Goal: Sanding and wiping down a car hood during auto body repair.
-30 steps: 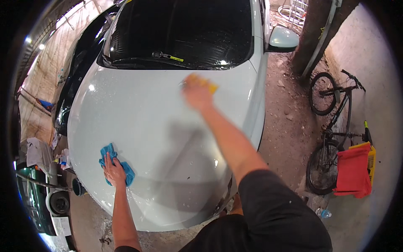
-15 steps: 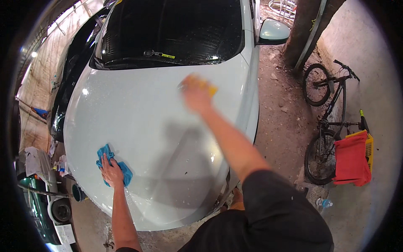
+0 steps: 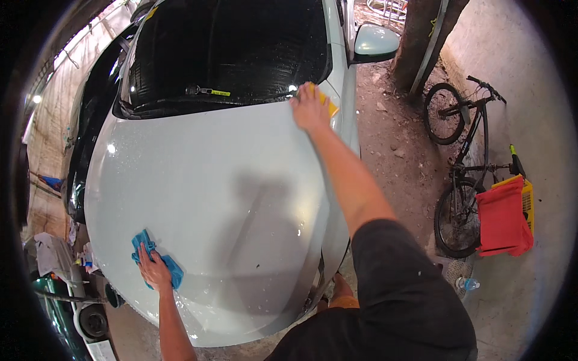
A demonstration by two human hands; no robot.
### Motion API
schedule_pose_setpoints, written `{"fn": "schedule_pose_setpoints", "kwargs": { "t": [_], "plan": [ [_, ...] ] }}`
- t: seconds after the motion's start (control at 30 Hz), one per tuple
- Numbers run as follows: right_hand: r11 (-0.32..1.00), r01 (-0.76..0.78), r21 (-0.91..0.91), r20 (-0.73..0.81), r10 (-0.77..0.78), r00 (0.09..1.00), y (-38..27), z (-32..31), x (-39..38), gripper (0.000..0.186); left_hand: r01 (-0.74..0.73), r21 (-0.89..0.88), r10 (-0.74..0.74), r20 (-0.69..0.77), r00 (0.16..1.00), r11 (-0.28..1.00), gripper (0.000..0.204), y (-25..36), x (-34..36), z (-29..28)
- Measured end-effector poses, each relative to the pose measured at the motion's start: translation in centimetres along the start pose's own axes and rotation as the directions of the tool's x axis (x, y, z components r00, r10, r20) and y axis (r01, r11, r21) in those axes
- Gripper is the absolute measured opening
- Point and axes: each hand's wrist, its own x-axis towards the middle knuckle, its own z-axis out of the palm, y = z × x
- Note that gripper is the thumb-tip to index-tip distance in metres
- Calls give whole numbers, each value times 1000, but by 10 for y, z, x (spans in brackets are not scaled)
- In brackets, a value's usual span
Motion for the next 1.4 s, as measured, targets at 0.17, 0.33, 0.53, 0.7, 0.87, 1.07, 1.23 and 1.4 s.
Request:
{"fn": "schedule_pose_setpoints", "kwargs": {
  "t": [0.17,0.33,0.53,0.7,0.87,1.07,1.23,1.4],
  "plan": [
    [965,263,6,111,-262,959,-47,8,-69,62,-60,-6,60,-31,998,998,47,-27,1,-6],
    [995,-74,72,-80,80,994,28,-5,21,64,-30,-8,30,6,1000,1000,48,0,0,-3],
    [997,4,73,28,-6,1000,17,-1,-13,66,-109,17,110,-77,991,994,48,-31,4,1],
    [996,-68,51,-73,71,995,41,6,34,63,-104,-8,104,-52,993,994,48,-24,4,6],
    [995,-20,103,-60,26,998,46,-6,51,64,-125,14,126,-76,989,992,49,-29,6,9],
    [996,79,31,-5,-79,997,-19,14,-81,66,-63,3,63,-35,997,998,49,-22,5,0],
    [941,338,13,106,-338,935,-34,7,-149,70,-39,31,40,-33,999,999,50,-27,4,-4],
    [999,13,44,-128,-7,992,-1,4,-68,67,4,15,-4,20,1000,1000,50,1,5,6]
  ]
}}
